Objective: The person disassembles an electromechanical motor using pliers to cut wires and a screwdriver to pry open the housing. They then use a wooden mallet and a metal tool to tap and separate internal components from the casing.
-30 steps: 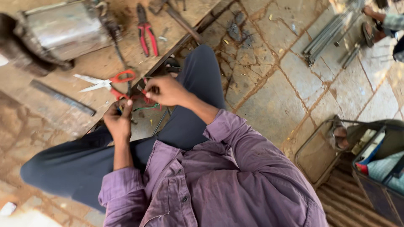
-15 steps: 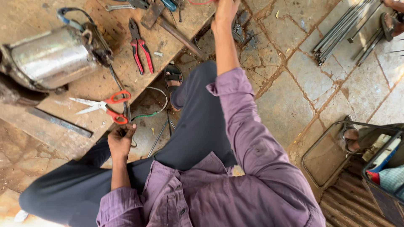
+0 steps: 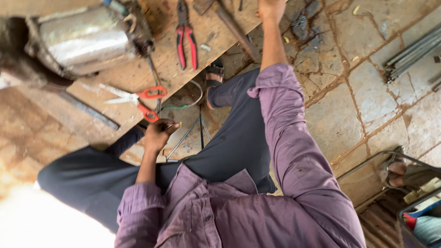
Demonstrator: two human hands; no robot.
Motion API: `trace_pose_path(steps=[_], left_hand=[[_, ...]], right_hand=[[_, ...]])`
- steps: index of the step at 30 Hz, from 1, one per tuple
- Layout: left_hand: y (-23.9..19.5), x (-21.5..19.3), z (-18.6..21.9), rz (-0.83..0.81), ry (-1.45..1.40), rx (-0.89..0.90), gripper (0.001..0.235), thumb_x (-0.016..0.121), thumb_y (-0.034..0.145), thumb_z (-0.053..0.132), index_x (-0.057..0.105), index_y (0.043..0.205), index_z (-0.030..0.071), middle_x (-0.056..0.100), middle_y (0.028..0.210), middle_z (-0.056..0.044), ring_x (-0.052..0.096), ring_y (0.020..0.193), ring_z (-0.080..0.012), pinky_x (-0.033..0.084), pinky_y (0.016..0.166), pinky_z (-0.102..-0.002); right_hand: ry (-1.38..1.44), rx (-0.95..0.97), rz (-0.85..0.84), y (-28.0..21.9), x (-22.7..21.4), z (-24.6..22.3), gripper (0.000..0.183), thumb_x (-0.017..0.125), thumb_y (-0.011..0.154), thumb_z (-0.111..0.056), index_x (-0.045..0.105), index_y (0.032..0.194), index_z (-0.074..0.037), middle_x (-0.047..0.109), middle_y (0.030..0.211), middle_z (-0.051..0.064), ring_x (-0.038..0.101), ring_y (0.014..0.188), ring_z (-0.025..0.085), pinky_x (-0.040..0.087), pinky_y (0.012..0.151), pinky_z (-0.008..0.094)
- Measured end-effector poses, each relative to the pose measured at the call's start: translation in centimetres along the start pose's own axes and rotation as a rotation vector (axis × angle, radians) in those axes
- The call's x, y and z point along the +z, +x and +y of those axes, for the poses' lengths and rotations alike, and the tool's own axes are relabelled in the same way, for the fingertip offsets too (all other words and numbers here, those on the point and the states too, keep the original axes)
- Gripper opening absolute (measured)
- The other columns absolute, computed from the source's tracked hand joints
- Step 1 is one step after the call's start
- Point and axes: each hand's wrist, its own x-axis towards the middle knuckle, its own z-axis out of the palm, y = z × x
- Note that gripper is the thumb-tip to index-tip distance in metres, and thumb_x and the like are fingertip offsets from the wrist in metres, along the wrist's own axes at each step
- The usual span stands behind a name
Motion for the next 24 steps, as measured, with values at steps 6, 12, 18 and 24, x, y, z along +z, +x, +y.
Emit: trace_pose_path(steps=[6, 12, 18, 24], left_hand=[[2.4, 4.1, -7.9, -0.399, 0.294, 0.280, 0.064, 0.083, 0.081, 0.023, 0.056, 0.136, 0.005, 0.072, 0.108, -0.018, 0.069, 0.100, -0.0313, 0.054, 0.086, -0.042], [2.8, 3.2, -7.1, -0.087, 0.505, 0.078, 0.056, 0.081, 0.081, 0.034, 0.062, 0.131, 0.018, 0.074, 0.117, -0.016, 0.071, 0.108, -0.0356, 0.056, 0.091, -0.045], [1.2, -2.1, 0.8, 0.672, 0.232, 0.170, 0.040, 0.080, 0.084, 0.031, 0.064, 0.108, 0.004, 0.076, 0.095, -0.016, 0.073, 0.086, -0.0357, 0.057, 0.076, -0.046], [4.9, -2.8, -1.5, 0.627, 0.260, 0.066, 0.045, 0.088, 0.074, 0.036, 0.070, 0.102, 0.005, 0.077, 0.094, -0.016, 0.073, 0.087, -0.0347, 0.056, 0.078, -0.045]], right_hand=[[-0.504, -0.237, 0.049, -3.8, -0.1, -5.3, 0.019, 0.073, 0.096, -0.021, 0.073, 0.096, -0.002, 0.077, 0.089, 0.017, 0.075, 0.080, 0.033, 0.058, 0.071, 0.046], [-0.474, -0.693, -0.056, -18.8, 3.6, -10.4, 0.016, 0.076, 0.085, -0.016, 0.073, 0.090, -0.001, 0.076, 0.083, 0.020, 0.072, 0.080, 0.040, 0.056, 0.071, 0.051], [-0.554, -0.433, -0.724, -33.4, 6.0, -14.1, 0.027, 0.072, 0.094, -0.022, 0.069, 0.119, -0.012, 0.077, 0.103, 0.008, 0.077, 0.092, 0.025, 0.058, 0.081, 0.040], [-0.750, -1.016, -0.675, -38.2, 12.5, -12.6, 0.052, 0.079, 0.080, -0.024, 0.065, 0.123, 0.003, 0.063, 0.123, 0.025, 0.057, 0.121, 0.044, 0.044, 0.100, 0.058]])
